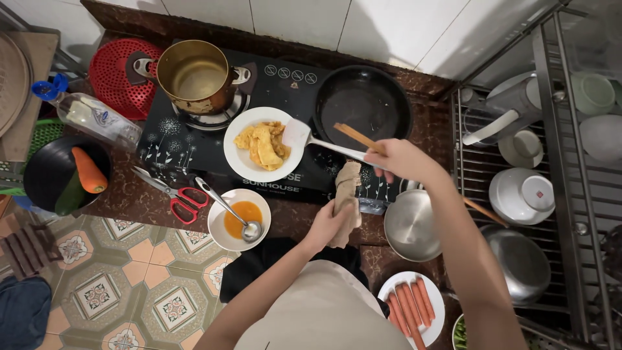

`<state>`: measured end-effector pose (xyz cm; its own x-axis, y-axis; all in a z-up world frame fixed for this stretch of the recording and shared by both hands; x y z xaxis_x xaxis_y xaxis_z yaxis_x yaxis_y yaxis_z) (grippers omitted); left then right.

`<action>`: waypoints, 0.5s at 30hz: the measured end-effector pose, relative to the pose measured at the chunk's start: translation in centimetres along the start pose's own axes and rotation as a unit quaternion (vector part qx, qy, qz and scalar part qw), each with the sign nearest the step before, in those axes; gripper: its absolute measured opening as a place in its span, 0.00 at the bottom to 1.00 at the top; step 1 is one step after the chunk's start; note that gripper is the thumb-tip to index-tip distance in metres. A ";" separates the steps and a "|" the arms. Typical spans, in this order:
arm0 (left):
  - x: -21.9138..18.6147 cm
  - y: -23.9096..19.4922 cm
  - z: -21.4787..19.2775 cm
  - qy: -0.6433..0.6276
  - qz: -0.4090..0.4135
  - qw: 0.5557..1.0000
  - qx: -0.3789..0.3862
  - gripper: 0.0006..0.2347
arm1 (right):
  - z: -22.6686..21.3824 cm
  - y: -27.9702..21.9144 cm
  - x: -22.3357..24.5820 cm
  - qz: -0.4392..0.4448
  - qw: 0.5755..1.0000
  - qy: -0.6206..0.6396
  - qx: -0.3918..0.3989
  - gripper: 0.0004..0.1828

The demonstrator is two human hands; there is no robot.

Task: Cooking an omelette in a pan using a spatula and chopsticks.

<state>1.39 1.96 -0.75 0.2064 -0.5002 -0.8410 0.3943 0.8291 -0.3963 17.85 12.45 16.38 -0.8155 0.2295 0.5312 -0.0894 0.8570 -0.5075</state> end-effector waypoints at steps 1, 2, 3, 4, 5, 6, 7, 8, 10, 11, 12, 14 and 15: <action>0.1 0.0 -0.2 0.012 0.011 1.000 -0.022 0.15 | -0.3 -1.0 0.0 0.000 1.000 0.016 -0.018 0.17; 0.3 -0.2 -0.3 0.024 0.021 0.999 -0.043 0.15 | -0.6 -2.2 0.0 0.002 0.999 0.033 -0.036 0.16; 0.6 -0.1 -0.4 0.026 0.019 0.999 -0.042 0.15 | -0.4 -2.8 -0.6 0.003 0.999 0.035 -0.036 0.16; 0.7 -0.1 -0.7 0.058 0.037 0.995 -0.070 0.15 | -0.4 -3.5 -1.1 0.004 0.996 0.072 -0.054 0.16; 0.8 0.0 -0.9 0.090 0.055 0.990 -0.097 0.15 | -0.4 -4.1 -1.7 0.004 0.992 0.108 -0.071 0.15; 0.9 0.1 -1.0 0.092 0.053 0.990 -0.093 0.15 | -0.2 -4.9 -2.0 0.008 0.991 0.111 -0.074 0.15; 0.9 0.3 -1.1 0.131 0.063 0.983 -0.112 0.15 | -0.2 -5.6 -2.4 0.012 0.987 0.131 -0.089 0.14; 0.9 0.3 -1.2 0.169 0.072 0.974 -0.130 0.15 | -0.1 -6.5 -2.8 0.017 0.983 0.150 -0.105 0.14; 0.7 -0.1 -1.1 0.172 0.077 0.974 -0.129 0.16 | 0.4 -8.1 -4.1 0.006 0.977 0.180 -0.118 0.14; 0.6 -0.3 -1.0 0.174 0.084 0.972 -0.132 0.16 | 0.6 -8.9 -4.7 -0.008 0.970 0.206 -0.129 0.13; 0.8 -0.2 -1.0 0.175 0.084 0.972 -0.128 0.16 | 0.8 -9.4 -5.3 -0.006 0.969 0.208 -0.133 0.13; 1.6 -0.2 -1.1 0.144 0.069 0.979 -0.124 0.18 | 1.3 -10.5 -6.4 -0.018 0.944 0.294 -0.147 0.14; 1.8 -0.1 -1.1 0.146 0.069 0.979 -0.121 0.18 | 1.6 -11.0 -6.7 -0.017 0.943 0.296 -0.150 0.14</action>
<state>0.79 1.24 -2.65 -0.0364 -0.3158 -0.9481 0.1502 0.9363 -0.3176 23.37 0.81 17.34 -0.3453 0.3410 0.8743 0.1281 0.9401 -0.3160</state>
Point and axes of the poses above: each hand's wrist, its own y-axis towards the middle knuckle, its own z-axis out of the palm, x = y × z, the point moved 4 cm from there along y, towards the middle knuckle, and after that the axes turned 4 degrees about -x, right-handed, at the moved point
